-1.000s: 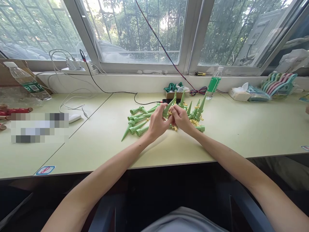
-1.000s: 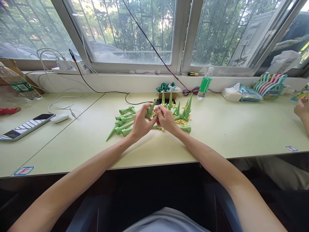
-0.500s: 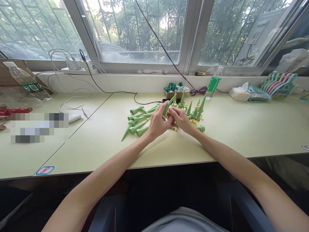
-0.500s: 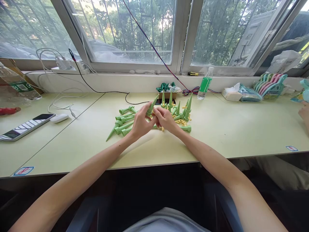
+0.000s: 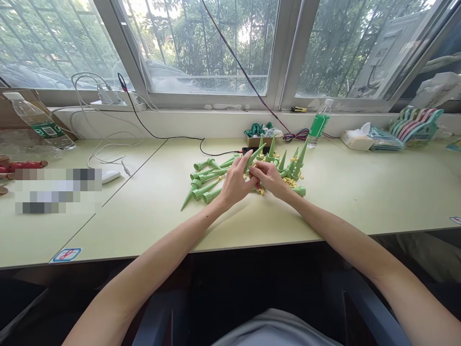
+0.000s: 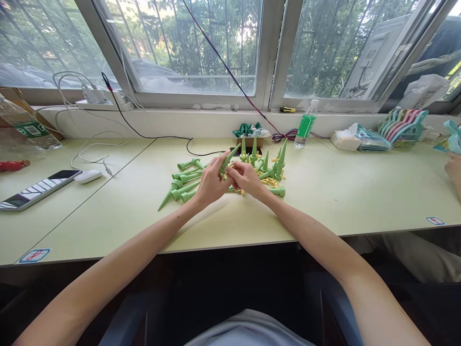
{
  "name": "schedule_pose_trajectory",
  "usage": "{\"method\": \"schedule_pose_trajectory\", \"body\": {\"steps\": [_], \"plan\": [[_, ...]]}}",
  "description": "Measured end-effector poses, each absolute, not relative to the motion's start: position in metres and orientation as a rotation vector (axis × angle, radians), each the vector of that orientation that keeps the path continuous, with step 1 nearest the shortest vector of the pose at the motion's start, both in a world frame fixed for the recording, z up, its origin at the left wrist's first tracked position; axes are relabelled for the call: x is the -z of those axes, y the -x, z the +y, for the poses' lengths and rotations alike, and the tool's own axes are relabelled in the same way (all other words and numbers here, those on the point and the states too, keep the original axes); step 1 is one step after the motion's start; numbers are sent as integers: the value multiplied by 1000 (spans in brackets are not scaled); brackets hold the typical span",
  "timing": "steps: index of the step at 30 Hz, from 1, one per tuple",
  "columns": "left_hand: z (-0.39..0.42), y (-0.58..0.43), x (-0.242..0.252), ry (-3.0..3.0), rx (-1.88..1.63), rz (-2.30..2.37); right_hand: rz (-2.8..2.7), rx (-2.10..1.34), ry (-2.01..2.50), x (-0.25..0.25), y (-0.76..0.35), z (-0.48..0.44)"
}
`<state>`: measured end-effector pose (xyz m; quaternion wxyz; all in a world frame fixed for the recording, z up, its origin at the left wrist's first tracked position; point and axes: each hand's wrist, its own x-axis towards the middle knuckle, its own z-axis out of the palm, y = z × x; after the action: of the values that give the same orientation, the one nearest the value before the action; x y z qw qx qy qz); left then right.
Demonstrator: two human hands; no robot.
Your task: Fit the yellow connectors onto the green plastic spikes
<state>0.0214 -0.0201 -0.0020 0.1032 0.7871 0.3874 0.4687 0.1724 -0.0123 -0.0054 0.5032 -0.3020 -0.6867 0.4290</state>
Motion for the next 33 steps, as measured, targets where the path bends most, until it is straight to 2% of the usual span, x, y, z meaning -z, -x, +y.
{"method": "schedule_pose_trajectory", "body": {"steps": [20,33], "plan": [[-23,-16,-7,-2465,-1190,1317,-1738,-930,824,2,-173,-16],[-21,-17,-3,-2504,-1170,1345,-1817,-724,855,3,-175,-14]]}}
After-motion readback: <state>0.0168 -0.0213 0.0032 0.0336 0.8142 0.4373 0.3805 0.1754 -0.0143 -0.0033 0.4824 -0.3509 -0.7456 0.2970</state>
